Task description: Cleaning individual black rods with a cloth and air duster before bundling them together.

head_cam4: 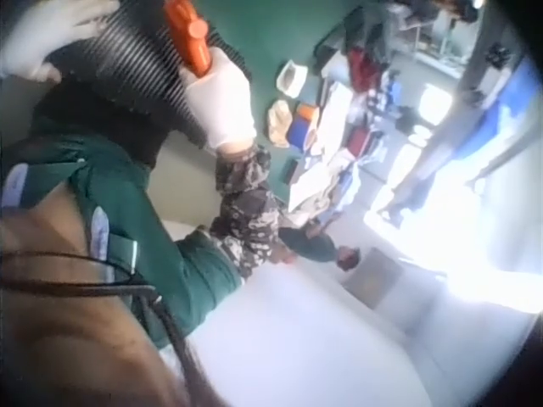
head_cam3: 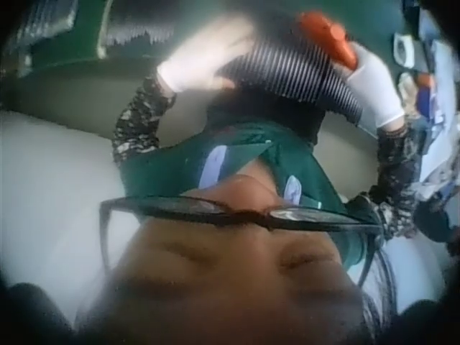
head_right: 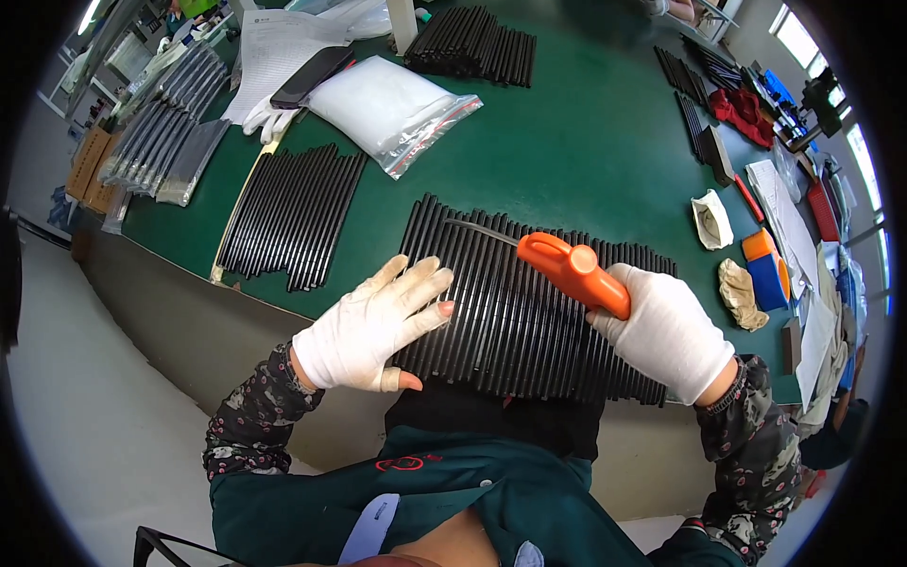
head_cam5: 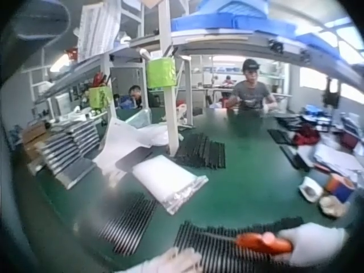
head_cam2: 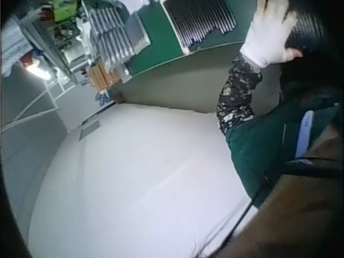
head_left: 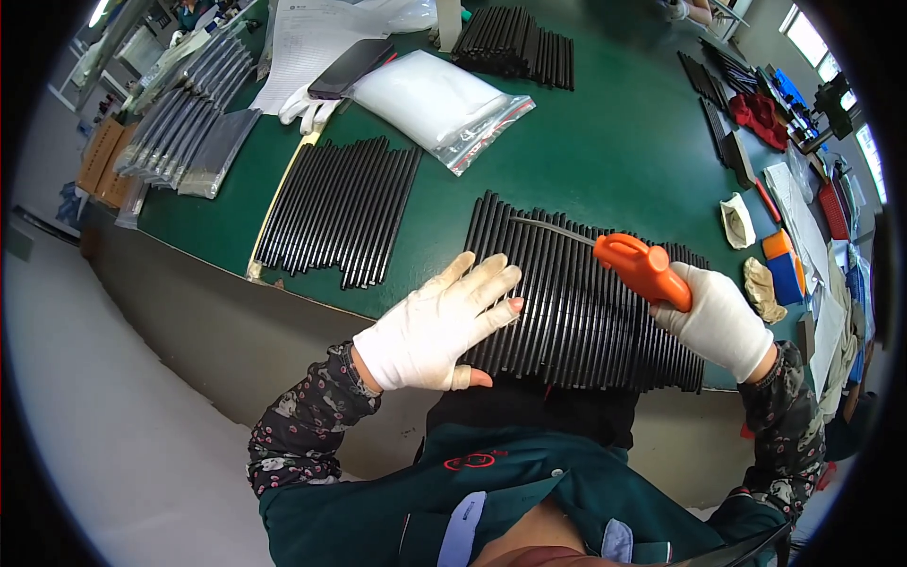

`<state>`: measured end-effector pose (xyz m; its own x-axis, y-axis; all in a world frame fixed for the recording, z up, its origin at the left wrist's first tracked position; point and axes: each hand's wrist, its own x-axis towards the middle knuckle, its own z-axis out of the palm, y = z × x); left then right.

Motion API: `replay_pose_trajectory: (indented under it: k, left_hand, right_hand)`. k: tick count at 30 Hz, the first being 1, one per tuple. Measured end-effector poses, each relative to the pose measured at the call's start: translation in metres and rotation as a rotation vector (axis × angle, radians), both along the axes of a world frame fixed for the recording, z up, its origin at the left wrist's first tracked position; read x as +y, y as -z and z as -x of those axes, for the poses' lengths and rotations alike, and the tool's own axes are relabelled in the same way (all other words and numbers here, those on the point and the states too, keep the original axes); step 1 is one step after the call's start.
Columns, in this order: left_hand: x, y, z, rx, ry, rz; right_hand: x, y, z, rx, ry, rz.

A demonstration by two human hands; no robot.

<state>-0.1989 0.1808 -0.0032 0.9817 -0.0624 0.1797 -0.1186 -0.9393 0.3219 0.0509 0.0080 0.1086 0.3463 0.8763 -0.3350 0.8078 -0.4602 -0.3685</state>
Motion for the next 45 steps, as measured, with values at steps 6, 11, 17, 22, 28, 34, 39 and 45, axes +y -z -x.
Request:
replay_pose_trajectory:
  k: [6, 11, 17, 22, 28, 34, 39, 45]
  left_hand:
    - [-0.001, 0.002, -0.001, -0.009, -0.002, 0.007]
    - [-0.001, 0.004, -0.003, -0.039, 0.009, 0.001]
    - [-0.018, -0.012, -0.011, 0.036, 0.023, -0.013]
    - [-0.019, -0.004, -0.014, 0.016, 0.025, -0.028]
    - [-0.018, 0.005, -0.015, -0.043, 0.046, -0.039]
    - [-0.03, -0.008, -0.02, -0.005, 0.067, -0.056]
    - [-0.057, -0.013, -0.042, 0.078, 0.137, 0.014]
    - [-0.059, -0.015, -0.044, 0.079, 0.138, 0.01]
  right_hand:
    - [-0.017, -0.001, -0.001, 0.133, 0.022, 0.013]
    - [-0.03, -0.006, -0.009, 0.202, 0.128, 0.007]
    - [-0.047, -0.006, -0.017, 0.235, 0.239, 0.016]
    - [-0.061, 0.001, -0.025, 0.279, 0.283, -0.023]
    - [-0.066, 0.001, -0.027, 0.262, 0.304, 0.006]
    - [-0.08, 0.007, -0.029, 0.19, 0.283, -0.019]
    - [-0.075, 0.004, -0.024, 0.182, 0.289, 0.025]
    - [-0.074, 0.01, -0.025, 0.071, 0.19, 0.027]
